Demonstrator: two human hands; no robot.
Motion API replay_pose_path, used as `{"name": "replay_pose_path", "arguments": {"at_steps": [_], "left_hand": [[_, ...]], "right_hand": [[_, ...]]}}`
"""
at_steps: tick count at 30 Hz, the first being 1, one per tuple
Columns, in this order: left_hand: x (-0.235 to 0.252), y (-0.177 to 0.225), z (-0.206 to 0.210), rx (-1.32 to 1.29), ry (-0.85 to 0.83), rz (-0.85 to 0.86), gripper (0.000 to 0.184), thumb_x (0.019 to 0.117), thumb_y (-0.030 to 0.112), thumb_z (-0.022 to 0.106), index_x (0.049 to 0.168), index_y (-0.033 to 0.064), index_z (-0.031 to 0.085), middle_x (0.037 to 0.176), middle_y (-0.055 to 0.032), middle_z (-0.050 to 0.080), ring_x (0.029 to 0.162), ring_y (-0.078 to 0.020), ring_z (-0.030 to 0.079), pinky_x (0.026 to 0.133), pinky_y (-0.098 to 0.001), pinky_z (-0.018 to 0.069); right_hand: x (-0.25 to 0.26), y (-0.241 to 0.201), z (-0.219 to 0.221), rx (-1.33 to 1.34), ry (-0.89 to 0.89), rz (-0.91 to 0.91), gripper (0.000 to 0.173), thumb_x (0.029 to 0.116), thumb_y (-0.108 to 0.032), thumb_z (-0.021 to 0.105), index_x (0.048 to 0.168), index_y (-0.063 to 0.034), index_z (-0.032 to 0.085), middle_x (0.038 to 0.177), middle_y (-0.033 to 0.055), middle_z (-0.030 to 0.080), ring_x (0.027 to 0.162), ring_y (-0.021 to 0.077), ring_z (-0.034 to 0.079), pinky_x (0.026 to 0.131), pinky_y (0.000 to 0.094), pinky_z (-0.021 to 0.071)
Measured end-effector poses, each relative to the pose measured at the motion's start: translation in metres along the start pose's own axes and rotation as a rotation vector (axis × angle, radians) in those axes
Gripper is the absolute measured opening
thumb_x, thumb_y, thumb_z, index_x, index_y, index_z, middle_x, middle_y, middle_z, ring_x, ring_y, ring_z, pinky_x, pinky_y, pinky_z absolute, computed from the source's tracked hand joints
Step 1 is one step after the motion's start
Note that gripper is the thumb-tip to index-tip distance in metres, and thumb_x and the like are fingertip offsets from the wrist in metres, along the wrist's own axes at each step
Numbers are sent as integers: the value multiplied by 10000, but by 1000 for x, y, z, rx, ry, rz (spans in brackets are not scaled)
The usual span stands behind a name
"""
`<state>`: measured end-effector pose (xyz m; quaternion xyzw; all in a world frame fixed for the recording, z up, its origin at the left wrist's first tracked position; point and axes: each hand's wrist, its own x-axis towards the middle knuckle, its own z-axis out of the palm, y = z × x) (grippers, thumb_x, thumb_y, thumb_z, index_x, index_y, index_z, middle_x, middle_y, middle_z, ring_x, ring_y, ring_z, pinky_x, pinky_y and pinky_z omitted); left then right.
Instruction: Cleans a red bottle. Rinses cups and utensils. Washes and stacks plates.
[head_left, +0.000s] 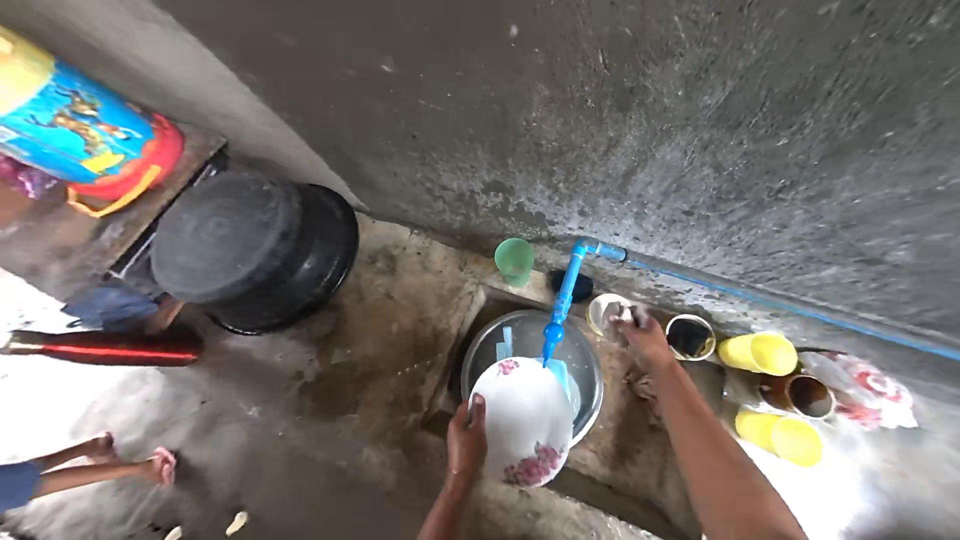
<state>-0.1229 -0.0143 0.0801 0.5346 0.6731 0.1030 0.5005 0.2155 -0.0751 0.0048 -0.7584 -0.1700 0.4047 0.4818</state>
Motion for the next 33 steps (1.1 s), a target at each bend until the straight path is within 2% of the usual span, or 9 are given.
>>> {"name": "replay_pose_path", "arguments": {"at_steps": [3, 7, 10, 16, 18, 21, 27, 31, 33], "left_hand": [[-10, -4, 6, -49, -20, -41, 404, 1104, 264, 451, 1200, -81, 636, 1057, -227, 660, 958, -254, 612, 908, -438, 485], [-24, 2, 9, -166, -34, -35, 451, 1113, 281, 416, 1311, -80, 601, 1287, -264, 634, 1217, -301, 601, 1084, -459, 429], [-45, 11, 8, -205, -56, 28, 404, 1113, 251, 417, 1233, -63, 642, 1153, -219, 675, 1078, -247, 637, 998, -421, 481], [-51, -4, -31, -208, 35, 86, 402, 1108, 257, 436, 1103, -72, 667, 961, -172, 666, 889, -193, 630, 871, -386, 514], [-50, -9, -40, -148, 41, 126, 398, 1103, 258, 453, 1015, -64, 670, 872, -142, 631, 819, -174, 593, 810, -364, 495], [-67, -4, -33, -80, -63, 219, 374, 1102, 219, 450, 1081, -69, 687, 935, -178, 680, 888, -217, 636, 871, -411, 504], [-58, 0, -44, -18, 3, 293, 391, 1104, 234, 440, 1061, -65, 688, 854, -168, 661, 813, -241, 633, 805, -432, 512], [-70, 0, -51, 58, -28, 341, 386, 1099, 233, 454, 1010, -52, 697, 801, -152, 653, 759, -232, 628, 759, -426, 514], [-80, 0, -41, 32, -92, 376, 368, 1093, 224, 458, 1018, -43, 700, 797, -137, 653, 746, -210, 627, 749, -407, 518]], "right_hand": [[-94, -25, 28, 195, -112, -3, 250, 1031, -112, 547, 1207, 62, 581, 969, 107, 679, 773, 143, 667, 703, 326, 593], [-183, -28, 92, -237, -176, -286, 417, 911, -186, 719, 1248, 49, 651, 1310, 191, 628, 1205, 255, 614, 1037, 403, 513], [-205, -11, 143, -568, -122, -487, 513, 972, -261, 607, 1438, -46, 590, 1556, 227, 459, 1482, 431, 368, 1237, 575, 261], [-279, 5, 160, -672, -131, -715, 387, 907, -56, 660, 1290, -15, 702, 1441, 173, 602, 1408, 348, 509, 1165, 507, 427], [-271, 21, 143, -820, -16, -602, 403, 963, -105, 604, 1345, 13, 653, 1423, 213, 604, 1370, 388, 540, 1133, 537, 454], [-231, 11, 143, -814, 114, -451, 521, 1053, -181, 425, 1516, 60, 431, 1592, 273, 377, 1510, 439, 314, 1252, 563, 244], [-289, 19, 168, -648, -136, -630, 485, 963, -162, 618, 1411, 22, 593, 1515, 233, 508, 1456, 410, 425, 1212, 550, 339], [-241, 40, 142, -679, 171, -574, 584, 1017, -231, 509, 1496, 96, 436, 1562, 341, 374, 1478, 524, 315, 1219, 660, 236], [-211, 18, 147, -596, 271, -673, 550, 1034, -312, 438, 1440, 43, 547, 1527, 279, 468, 1457, 486, 379, 1211, 674, 219]]}}
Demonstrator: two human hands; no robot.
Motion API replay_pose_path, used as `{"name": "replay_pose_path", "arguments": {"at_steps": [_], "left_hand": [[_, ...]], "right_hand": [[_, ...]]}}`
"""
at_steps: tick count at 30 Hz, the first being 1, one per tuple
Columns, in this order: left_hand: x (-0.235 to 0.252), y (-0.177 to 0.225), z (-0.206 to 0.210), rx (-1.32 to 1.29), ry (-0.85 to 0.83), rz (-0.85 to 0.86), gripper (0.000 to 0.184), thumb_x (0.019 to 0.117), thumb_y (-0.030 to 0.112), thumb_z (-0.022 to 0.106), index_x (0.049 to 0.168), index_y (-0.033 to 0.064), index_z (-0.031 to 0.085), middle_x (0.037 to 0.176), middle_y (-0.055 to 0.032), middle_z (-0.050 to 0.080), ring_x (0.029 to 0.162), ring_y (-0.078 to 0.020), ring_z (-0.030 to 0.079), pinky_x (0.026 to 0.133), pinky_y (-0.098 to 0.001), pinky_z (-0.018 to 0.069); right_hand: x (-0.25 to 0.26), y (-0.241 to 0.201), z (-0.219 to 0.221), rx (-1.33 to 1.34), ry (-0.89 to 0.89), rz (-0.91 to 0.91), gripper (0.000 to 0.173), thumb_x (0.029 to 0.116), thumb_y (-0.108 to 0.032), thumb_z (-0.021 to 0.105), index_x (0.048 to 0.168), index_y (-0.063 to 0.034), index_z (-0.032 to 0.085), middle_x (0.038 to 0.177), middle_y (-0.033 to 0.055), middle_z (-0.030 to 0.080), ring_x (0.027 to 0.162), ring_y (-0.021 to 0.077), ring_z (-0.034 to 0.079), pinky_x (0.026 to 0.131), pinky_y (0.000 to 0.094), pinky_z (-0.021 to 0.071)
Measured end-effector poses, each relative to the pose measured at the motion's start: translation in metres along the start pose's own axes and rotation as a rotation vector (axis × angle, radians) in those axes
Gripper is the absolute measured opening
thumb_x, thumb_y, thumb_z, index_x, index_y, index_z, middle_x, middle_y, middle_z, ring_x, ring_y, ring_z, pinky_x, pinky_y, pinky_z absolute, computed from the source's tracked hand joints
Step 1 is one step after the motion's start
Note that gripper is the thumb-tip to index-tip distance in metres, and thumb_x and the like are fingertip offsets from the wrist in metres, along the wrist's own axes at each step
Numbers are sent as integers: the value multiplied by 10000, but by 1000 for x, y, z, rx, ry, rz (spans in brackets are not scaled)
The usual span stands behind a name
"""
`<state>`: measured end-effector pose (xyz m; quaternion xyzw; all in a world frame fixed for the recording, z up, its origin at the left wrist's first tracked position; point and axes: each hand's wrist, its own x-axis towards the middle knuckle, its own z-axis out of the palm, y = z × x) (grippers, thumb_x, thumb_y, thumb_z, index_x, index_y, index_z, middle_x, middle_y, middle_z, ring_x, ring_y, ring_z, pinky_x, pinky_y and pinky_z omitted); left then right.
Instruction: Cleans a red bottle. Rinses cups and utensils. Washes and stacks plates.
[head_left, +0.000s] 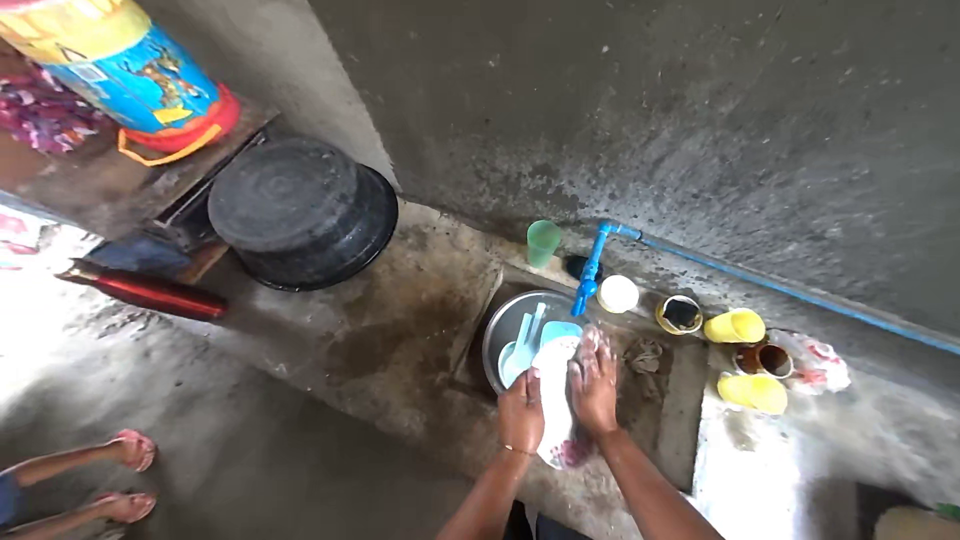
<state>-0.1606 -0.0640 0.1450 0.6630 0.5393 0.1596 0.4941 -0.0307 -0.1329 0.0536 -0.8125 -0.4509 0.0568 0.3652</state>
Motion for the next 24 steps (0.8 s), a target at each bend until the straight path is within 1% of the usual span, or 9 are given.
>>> {"name": "replay_pose_path", "arguments": {"at_steps": [4, 7, 9, 11, 13, 15, 19, 22, 24], "left_hand": [[-7, 0, 4, -117, -45, -22, 349, 1090, 238, 462, 1000, -8, 693, 765, -65, 609, 711, -127, 578, 717, -334, 494], [-16, 0, 2, -144, 63, -28, 291, 1066, 208, 505, 981, -2, 688, 700, -21, 557, 629, -88, 522, 632, -291, 462], [-17, 5, 0, -135, -39, -89, 281, 1030, 197, 583, 1181, -18, 684, 911, -114, 708, 826, -158, 676, 803, -355, 555], [-8, 9, -2, -141, -293, -134, 438, 981, 96, 630, 1384, -51, 545, 1246, -210, 665, 1154, -236, 656, 1045, -396, 503], [-4, 5, 7, -192, -346, -81, 460, 885, -9, 681, 1320, -88, 556, 1219, -203, 657, 1136, -202, 642, 1026, -353, 505], [-7, 5, 16, -299, -269, -134, 497, 888, -38, 674, 1354, -101, 515, 1205, -195, 658, 1093, -167, 655, 988, -315, 528], [-8, 18, 23, -374, -178, -310, 544, 907, -35, 659, 1419, -51, 477, 1147, -172, 663, 927, -138, 663, 832, -293, 554], [-6, 15, 32, -393, -345, -249, 450, 856, -89, 673, 1288, -66, 552, 1107, -121, 671, 969, -111, 665, 884, -287, 562], [-9, 9, 46, -431, -282, -247, 411, 854, -101, 665, 1251, -84, 558, 1075, -115, 669, 959, -97, 662, 880, -273, 559]], "right_hand": [[32, -25, -2, 250, -96, -348, 384, 1043, -299, 452, 1214, -140, 757, 1351, 104, 679, 1378, 377, 528, 1183, 665, 283], [49, -11, -7, 165, -36, -6, 312, 999, -243, 551, 1054, -35, 777, 1116, 154, 744, 1109, 344, 683, 986, 572, 513], [65, -16, -17, 151, -107, 282, 353, 1016, -279, 578, 1060, 27, 749, 1059, 226, 730, 1032, 388, 697, 935, 608, 515], [63, -34, -18, 154, -147, 80, 321, 970, -255, 627, 996, 27, 778, 984, 212, 754, 957, 379, 728, 883, 593, 555], [55, -48, -8, 217, -134, -236, 268, 900, -252, 658, 872, -17, 784, 907, 155, 764, 882, 338, 731, 824, 545, 564], [58, -42, -8, 241, -223, -188, 221, 835, -147, 695, 970, 3, 785, 1037, 201, 749, 1026, 401, 696, 941, 583, 525], [78, -4, -14, 122, -319, 210, 316, 993, -223, 607, 1154, 11, 745, 1190, 225, 716, 1181, 402, 655, 1040, 586, 481], [54, -18, -17, 262, -303, -83, 251, 880, -174, 673, 994, 22, 781, 1056, 208, 750, 1046, 401, 702, 943, 582, 536], [48, -13, -16, 301, -315, -115, 269, 836, -122, 682, 1050, 13, 776, 1138, 214, 731, 1123, 416, 668, 995, 574, 508]]}}
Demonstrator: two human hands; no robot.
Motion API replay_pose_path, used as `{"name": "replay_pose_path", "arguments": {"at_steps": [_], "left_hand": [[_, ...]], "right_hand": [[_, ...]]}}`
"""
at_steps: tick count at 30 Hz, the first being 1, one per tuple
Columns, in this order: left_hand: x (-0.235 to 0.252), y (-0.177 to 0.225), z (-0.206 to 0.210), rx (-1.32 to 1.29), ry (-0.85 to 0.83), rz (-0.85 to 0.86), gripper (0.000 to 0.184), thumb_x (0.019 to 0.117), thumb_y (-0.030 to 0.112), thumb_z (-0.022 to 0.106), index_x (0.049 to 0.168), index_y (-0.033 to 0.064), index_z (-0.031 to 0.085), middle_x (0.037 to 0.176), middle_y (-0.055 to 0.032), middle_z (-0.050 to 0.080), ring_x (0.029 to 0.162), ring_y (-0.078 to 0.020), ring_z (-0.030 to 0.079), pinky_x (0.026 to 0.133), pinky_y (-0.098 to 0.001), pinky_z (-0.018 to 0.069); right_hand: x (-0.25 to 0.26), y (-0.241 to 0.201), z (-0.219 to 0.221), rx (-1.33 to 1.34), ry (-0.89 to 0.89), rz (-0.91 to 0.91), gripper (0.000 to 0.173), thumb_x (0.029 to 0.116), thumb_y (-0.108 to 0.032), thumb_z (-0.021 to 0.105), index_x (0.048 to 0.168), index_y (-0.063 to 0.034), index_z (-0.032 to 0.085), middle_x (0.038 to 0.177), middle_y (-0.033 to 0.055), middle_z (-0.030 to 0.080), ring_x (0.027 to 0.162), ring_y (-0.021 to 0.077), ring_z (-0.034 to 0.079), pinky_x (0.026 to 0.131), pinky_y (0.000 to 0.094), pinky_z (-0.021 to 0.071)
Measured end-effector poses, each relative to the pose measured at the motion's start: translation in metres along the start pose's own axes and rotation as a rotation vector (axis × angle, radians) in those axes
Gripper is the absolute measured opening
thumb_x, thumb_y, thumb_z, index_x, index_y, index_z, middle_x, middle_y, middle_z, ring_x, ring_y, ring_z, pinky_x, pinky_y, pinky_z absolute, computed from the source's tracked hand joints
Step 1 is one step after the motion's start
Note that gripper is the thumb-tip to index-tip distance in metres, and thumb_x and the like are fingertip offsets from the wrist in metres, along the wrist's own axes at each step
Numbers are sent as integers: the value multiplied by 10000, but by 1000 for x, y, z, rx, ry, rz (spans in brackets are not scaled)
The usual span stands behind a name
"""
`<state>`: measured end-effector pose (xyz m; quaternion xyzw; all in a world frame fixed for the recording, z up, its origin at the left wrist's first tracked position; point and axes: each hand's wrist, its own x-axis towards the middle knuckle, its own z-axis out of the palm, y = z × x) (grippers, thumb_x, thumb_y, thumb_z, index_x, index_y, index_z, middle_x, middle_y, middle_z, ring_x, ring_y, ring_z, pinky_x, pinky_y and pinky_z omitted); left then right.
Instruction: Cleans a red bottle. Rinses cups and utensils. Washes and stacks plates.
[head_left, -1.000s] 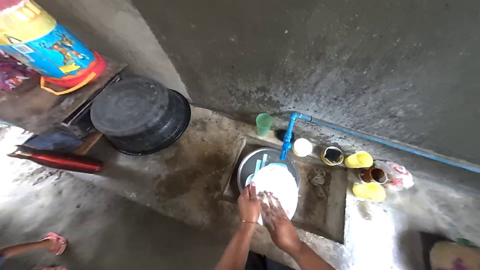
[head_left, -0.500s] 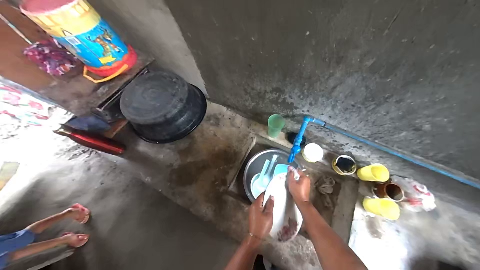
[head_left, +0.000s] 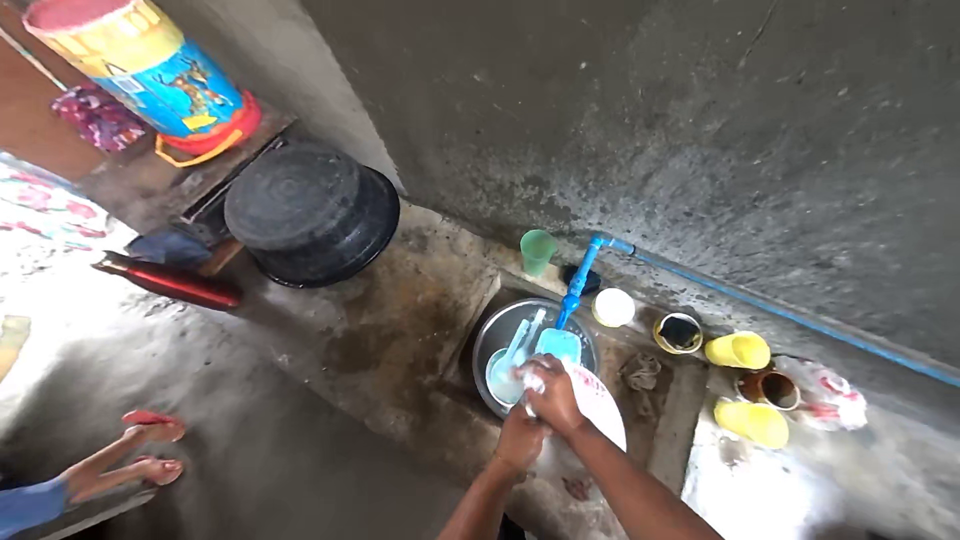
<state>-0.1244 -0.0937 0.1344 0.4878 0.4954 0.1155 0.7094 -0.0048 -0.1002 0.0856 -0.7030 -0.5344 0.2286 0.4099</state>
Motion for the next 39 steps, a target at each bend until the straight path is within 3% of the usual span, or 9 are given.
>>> {"name": "replay_pose_path", "arguments": {"at_steps": [4, 11, 18, 22, 26, 28, 31, 34, 39], "left_hand": [[7, -8, 7, -11, 349, -81, 404, 1057, 104, 536, 1406, -92, 482, 1301, -245, 611, 1175, -227, 607, 1042, -358, 471], [11, -12, 24, -24, 408, -59, 424, 1116, 194, 394, 1421, -85, 486, 1367, -247, 586, 1255, -237, 579, 1098, -370, 428], [14, -16, 9, -38, 504, -32, 502, 1127, 276, 335, 1338, -134, 534, 1358, -284, 571, 1268, -256, 548, 1110, -387, 394], [21, -46, -1, -448, 149, -190, 819, 1022, 669, 3, 1519, 170, 421, 1401, -142, 588, 1219, -284, 608, 926, -532, 545], [16, -54, -2, -857, -344, -305, 678, 1053, 567, 236, 1266, 76, 654, 1116, -160, 742, 1002, -280, 732, 851, -440, 614], [11, -38, -2, -652, -249, -279, 285, 1072, 182, 405, 1180, 56, 636, 939, -75, 754, 847, -149, 737, 774, -322, 620], [13, -20, 4, -365, -229, -168, 497, 846, 20, 653, 1323, 0, 511, 990, -89, 720, 867, -155, 719, 788, -343, 618], [1, 2, 41, -47, -282, 70, 511, 750, -28, 776, 1227, -67, 596, 1053, -101, 717, 963, -126, 698, 895, -320, 589], [-13, 5, 85, 366, -122, 302, 411, 813, 138, 755, 1156, -77, 685, 1037, -186, 734, 983, -216, 717, 932, -391, 562]], "right_hand": [[-33, 53, -21, -244, -150, 372, 510, 1025, -201, 520, 1490, 7, 500, 1594, 198, 418, 1514, 375, 333, 1262, 535, 225], [-66, 3, 2, -98, -251, 285, 616, 983, -204, 575, 1534, 26, 424, 1649, 231, 291, 1558, 399, 201, 1283, 536, 138], [-28, 67, -76, 312, -96, 848, 351, 1017, -210, 637, 1288, 12, 631, 1240, 194, 662, 1139, 260, 634, 1009, 449, 504], [-44, 18, -103, 352, 284, 454, 204, 872, -49, 732, 1046, 54, 699, 928, 60, 725, 859, 39, 673, 828, 242, 574], [-51, -7, -143, 517, 35, -120, 167, 961, -383, 682, 949, -228, 743, 927, -160, 730, 910, -67, 664, 849, 201, 578], [-57, -26, -166, 499, -182, 65, 186, 958, -201, 605, 936, -79, 744, 906, -57, 746, 865, -17, 682, 823, 227, 587], [-62, -32, -158, 354, -127, 359, 300, 999, -151, 504, 1184, -18, 698, 1086, 12, 728, 874, 9, 665, 786, 223, 572], [-69, -5, -115, 10, -9, -28, 382, 990, -266, 569, 1270, -52, 717, 1397, 110, 646, 1386, 240, 533, 1230, 554, 291], [-56, 37, -126, 243, 486, 359, 247, 891, -32, 584, 1020, 161, 667, 929, 127, 712, 829, 122, 677, 793, 298, 576]]}}
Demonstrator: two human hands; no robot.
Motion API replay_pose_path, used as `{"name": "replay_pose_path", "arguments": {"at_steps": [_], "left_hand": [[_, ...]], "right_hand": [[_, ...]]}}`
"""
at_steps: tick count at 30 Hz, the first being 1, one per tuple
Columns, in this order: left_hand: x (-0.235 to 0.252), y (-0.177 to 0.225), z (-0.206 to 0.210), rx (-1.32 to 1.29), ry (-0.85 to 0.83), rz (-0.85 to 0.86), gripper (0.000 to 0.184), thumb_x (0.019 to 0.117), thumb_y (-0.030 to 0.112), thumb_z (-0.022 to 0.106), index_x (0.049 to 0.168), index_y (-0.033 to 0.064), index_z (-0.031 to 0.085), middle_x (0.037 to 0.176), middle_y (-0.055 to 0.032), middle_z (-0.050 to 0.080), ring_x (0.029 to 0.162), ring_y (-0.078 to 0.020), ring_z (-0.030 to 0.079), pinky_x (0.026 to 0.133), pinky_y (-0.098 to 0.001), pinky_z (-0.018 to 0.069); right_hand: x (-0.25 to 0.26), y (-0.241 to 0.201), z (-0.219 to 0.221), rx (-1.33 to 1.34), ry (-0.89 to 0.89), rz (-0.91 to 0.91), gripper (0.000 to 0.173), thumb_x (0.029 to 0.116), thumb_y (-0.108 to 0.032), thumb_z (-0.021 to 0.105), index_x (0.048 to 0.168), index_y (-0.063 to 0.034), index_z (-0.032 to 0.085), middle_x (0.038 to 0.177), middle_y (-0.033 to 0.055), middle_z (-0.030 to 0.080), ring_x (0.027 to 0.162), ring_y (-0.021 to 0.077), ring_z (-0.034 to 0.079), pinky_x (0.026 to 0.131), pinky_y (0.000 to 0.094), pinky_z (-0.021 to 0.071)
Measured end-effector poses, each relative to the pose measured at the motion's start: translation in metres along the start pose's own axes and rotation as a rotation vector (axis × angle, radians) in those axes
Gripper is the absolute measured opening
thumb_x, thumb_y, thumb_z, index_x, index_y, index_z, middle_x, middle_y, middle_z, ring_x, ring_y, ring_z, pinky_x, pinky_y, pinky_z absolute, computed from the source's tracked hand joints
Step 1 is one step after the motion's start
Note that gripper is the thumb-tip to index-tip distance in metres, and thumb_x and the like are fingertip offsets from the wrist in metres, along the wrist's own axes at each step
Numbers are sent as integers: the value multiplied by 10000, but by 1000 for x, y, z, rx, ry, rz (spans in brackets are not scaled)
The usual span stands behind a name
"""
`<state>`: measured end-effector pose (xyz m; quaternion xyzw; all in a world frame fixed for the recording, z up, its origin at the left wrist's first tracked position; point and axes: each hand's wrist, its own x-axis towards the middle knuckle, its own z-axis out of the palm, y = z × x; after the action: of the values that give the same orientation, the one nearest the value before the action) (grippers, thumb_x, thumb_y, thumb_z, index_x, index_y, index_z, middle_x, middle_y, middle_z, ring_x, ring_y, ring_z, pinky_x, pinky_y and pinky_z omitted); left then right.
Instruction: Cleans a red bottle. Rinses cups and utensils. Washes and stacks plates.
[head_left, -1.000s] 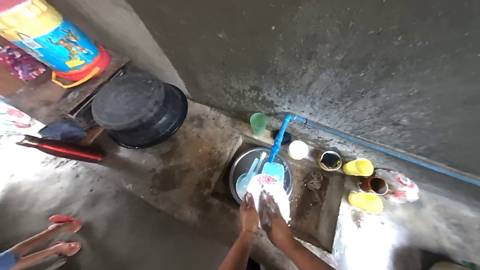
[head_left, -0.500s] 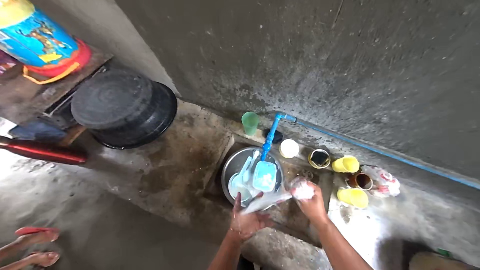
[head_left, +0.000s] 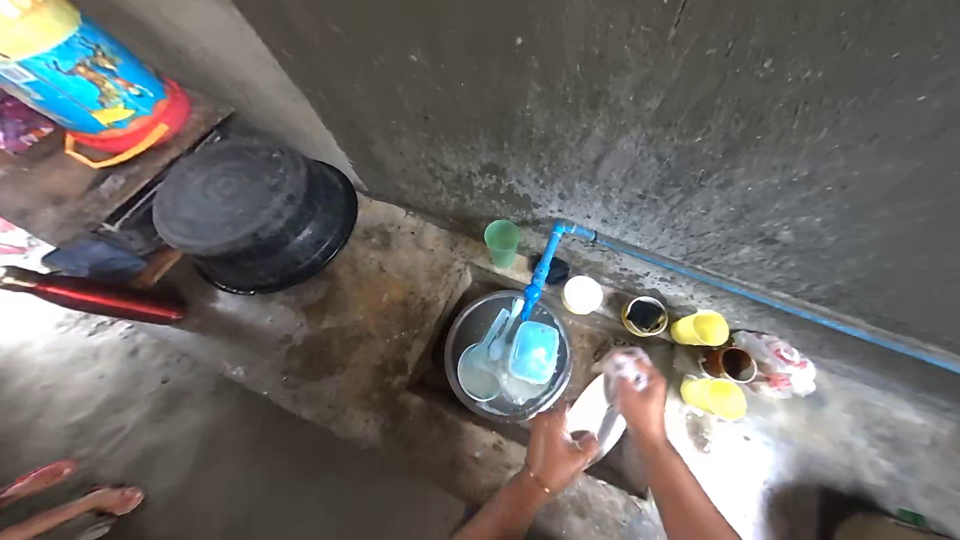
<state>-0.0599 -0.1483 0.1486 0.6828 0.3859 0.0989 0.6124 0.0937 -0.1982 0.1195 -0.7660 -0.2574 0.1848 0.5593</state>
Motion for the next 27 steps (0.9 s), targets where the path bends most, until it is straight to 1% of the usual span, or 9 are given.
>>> {"name": "replay_pose_path", "arguments": {"at_steps": [2, 6, 8, 11, 15, 18, 21, 24, 27], "left_hand": [[-9, 0, 18, 66, 119, 129, 313, 821, 138, 736, 1060, -63, 725, 943, -168, 750, 882, -213, 740, 843, -378, 593], [6, -36, 46, 208, 61, 678, 223, 862, 37, 706, 1074, 12, 769, 1121, -112, 763, 1038, -177, 741, 929, -299, 594], [17, -60, 41, 376, -75, 798, 163, 898, 28, 682, 1038, 25, 765, 1145, -129, 752, 1072, -227, 734, 931, -351, 596], [28, -86, 22, 583, -241, 906, 156, 920, 23, 662, 1009, 83, 776, 1087, -80, 763, 1047, -219, 732, 907, -348, 596], [39, -124, 30, 670, -374, 988, 259, 964, 36, 611, 1118, 159, 779, 1170, 0, 753, 1193, -169, 669, 1042, -317, 516], [52, -142, 30, 703, -423, 717, 434, 921, -1, 656, 1296, 211, 713, 1392, -48, 646, 1364, -268, 544, 1170, -497, 381], [83, -160, -17, 809, -125, 216, 555, 904, 158, 712, 1445, 160, 591, 1536, -194, 483, 1432, -431, 422, 1180, -620, 288], [126, -181, -80, 738, 108, -330, 692, 993, 250, 616, 1575, 12, 328, 1604, -279, 324, 1493, -448, 302, 1229, -551, 252], [158, -191, -107, 552, 126, -599, 533, 1108, 322, 406, 1514, -24, 405, 1509, -267, 468, 1398, -368, 479, 1174, -491, 367]], "right_hand": [[15, 26, -7, 319, 207, 471, 277, 1087, -136, 395, 1225, 46, 554, 817, 9, 587, 626, 44, 561, 579, 228, 517], [-65, 59, -13, 805, -27, 750, 338, 1051, -89, 300, 1045, -38, 634, 861, 25, 707, 796, 77, 680, 733, 263, 586], [-84, 49, -11, 1147, 106, 968, 556, 1088, -403, 152, 1018, -135, 635, 876, 44, 733, 821, 149, 721, 708, 353, 613], [-87, 75, -39, 1213, 109, 1009, 670, 958, -753, 354, 1098, -191, 691, 967, 69, 760, 876, 207, 743, 717, 432, 630], [-77, 92, -59, 659, 208, 1231, 228, 1064, -170, 420, 882, -99, 538, 548, -5, 539, 449, 90, 544, 463, 269, 521], [-77, 119, -69, 432, 257, 1247, 157, 1078, -140, 447, 1082, -18, 546, 662, 50, 581, 501, 130, 564, 497, 300, 531], [-88, 150, -108, 299, 318, 1228, 188, 1060, -151, 510, 1159, 6, 546, 749, 89, 620, 555, 161, 597, 528, 339, 545], [-103, 166, -153, 212, 433, 1253, 259, 1037, -193, 577, 1221, -14, 548, 802, 87, 609, 584, 161, 586, 554, 346, 543], [-112, 179, -179, 173, 499, 1240, 342, 1069, -276, 519, 1298, -23, 526, 844, 71, 602, 637, 149, 600, 602, 346, 547]]}}
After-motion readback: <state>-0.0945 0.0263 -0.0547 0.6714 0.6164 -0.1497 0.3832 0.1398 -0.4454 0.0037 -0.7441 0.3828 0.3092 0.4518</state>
